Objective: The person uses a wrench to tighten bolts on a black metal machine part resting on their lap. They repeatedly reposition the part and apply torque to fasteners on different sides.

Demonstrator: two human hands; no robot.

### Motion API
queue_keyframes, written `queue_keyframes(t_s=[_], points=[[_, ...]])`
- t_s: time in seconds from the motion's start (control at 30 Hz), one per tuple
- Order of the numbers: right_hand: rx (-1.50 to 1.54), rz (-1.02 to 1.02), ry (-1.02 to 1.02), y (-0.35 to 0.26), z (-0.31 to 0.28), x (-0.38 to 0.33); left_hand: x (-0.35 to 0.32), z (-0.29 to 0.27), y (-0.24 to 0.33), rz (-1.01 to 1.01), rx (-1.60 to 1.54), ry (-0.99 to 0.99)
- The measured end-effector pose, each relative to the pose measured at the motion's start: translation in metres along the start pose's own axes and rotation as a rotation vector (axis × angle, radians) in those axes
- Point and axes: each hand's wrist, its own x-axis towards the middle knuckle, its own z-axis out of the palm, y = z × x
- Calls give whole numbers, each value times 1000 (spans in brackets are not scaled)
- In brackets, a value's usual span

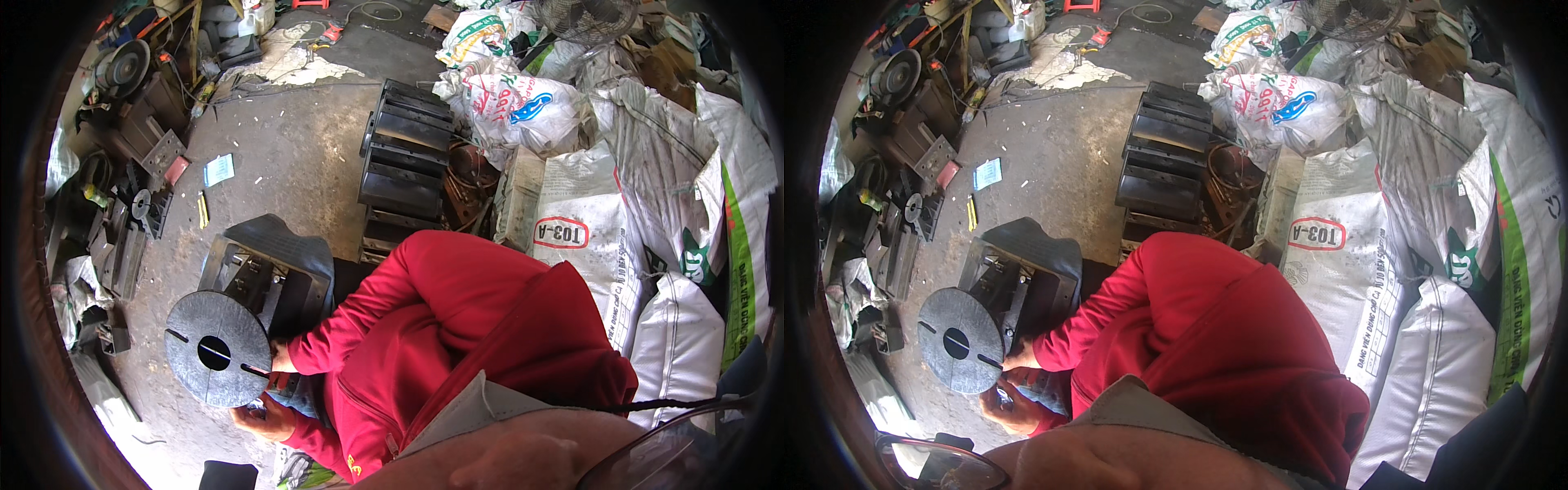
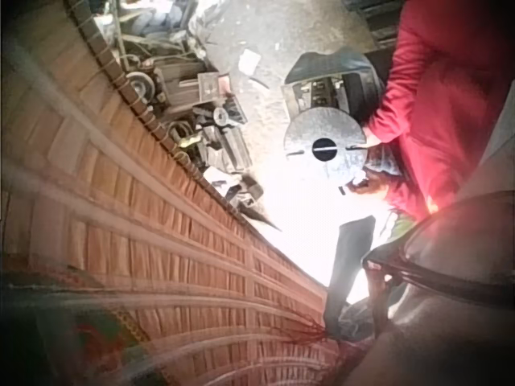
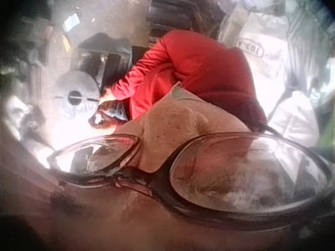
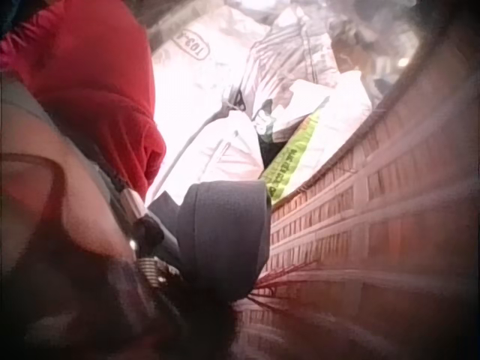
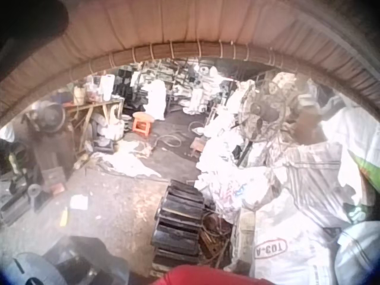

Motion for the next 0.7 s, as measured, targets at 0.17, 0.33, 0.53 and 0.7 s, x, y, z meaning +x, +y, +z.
queue_keyframes(t_s=[0.17, 0.33, 0.53, 0.7], points=[[0, 18, -17, 0, -4, -1, 6, 1, 7, 107, -250, 6], [-15, 29, -37, -1, -4, 2, 5, -5, 12, -17, -17, -47], [-8, 32, -57, -2, 1, 6, 7, -11, 28, -112, 31, -66], [-3, 34, -65, -3, 0, 6, 4, -6, 13, -35, -160, -57]])
